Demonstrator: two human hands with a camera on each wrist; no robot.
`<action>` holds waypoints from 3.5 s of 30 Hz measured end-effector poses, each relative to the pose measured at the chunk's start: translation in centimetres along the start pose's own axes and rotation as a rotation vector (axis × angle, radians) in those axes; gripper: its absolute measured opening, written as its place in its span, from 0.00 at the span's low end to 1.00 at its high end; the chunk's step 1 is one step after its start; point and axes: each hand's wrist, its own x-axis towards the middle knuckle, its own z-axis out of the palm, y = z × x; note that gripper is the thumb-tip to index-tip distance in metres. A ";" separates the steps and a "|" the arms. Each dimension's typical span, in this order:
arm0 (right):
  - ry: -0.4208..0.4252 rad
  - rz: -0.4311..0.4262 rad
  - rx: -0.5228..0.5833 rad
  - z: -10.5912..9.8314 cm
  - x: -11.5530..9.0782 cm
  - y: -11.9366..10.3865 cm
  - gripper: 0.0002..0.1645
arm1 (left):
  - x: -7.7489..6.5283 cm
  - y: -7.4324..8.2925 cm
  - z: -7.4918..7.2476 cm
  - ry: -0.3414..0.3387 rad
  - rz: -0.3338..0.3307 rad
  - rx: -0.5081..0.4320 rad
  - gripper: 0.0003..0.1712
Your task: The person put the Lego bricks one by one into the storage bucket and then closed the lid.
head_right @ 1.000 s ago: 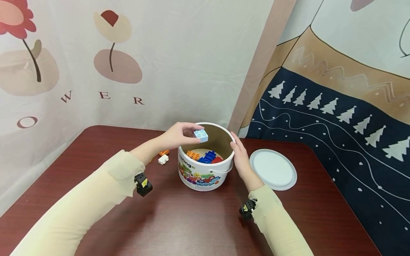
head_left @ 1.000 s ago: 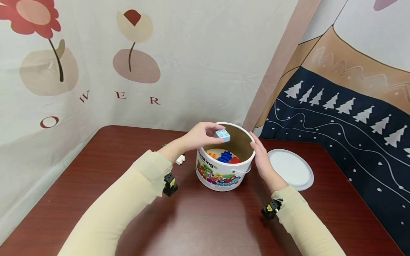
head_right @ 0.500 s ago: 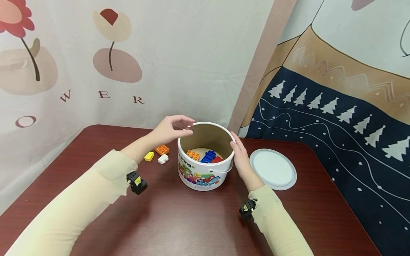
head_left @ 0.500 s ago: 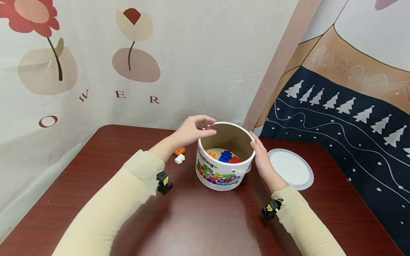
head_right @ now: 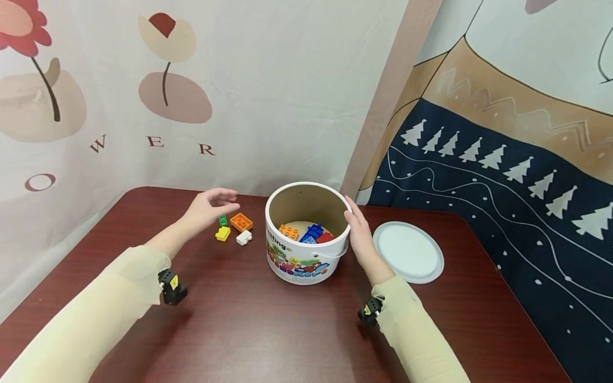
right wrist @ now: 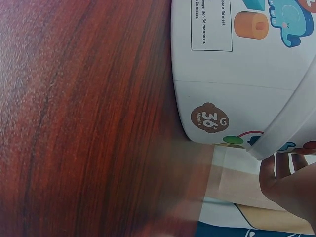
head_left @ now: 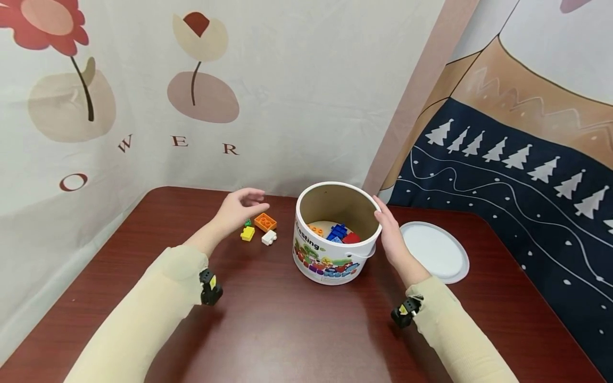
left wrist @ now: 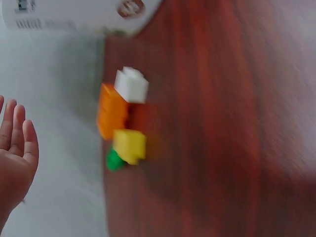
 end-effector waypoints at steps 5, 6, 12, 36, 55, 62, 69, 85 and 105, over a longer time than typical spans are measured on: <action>0.000 0.002 0.001 0.0 0.0 0.0 0.30 | -0.8 -3.3 -0.5 0.034 -0.042 0.033 0.28; 0.000 0.004 0.001 0.0 0.0 -0.1 0.30 | -1.0 -3.8 -0.5 0.043 -0.047 0.040 0.29; -0.002 0.006 0.006 0.1 0.0 -0.2 0.30 | -1.8 -6.2 -0.2 -0.003 -0.129 0.074 0.31; 0.001 0.006 0.021 0.1 0.0 -0.2 0.30 | -2.0 -6.9 0.6 -0.087 -0.175 0.206 0.23; 0.002 0.012 0.018 0.2 -0.1 -0.3 0.30 | -1.6 -3.7 -2.4 -0.071 -0.120 0.200 0.24; -0.001 0.002 0.010 0.1 -0.2 -0.3 0.31 | -1.0 -1.4 -3.5 -0.062 -0.085 0.203 0.23; 0.000 0.003 0.013 0.1 -0.2 -0.2 0.31 | -0.4 1.0 -3.6 -0.067 -0.055 0.170 0.23; 0.006 -0.002 0.017 0.1 0.1 0.1 0.30 | 0.9 5.1 -1.4 -0.108 0.003 0.128 0.22; 0.004 0.000 0.008 0.0 0.1 0.2 0.31 | 2.0 8.9 3.0 -0.204 0.081 0.024 0.20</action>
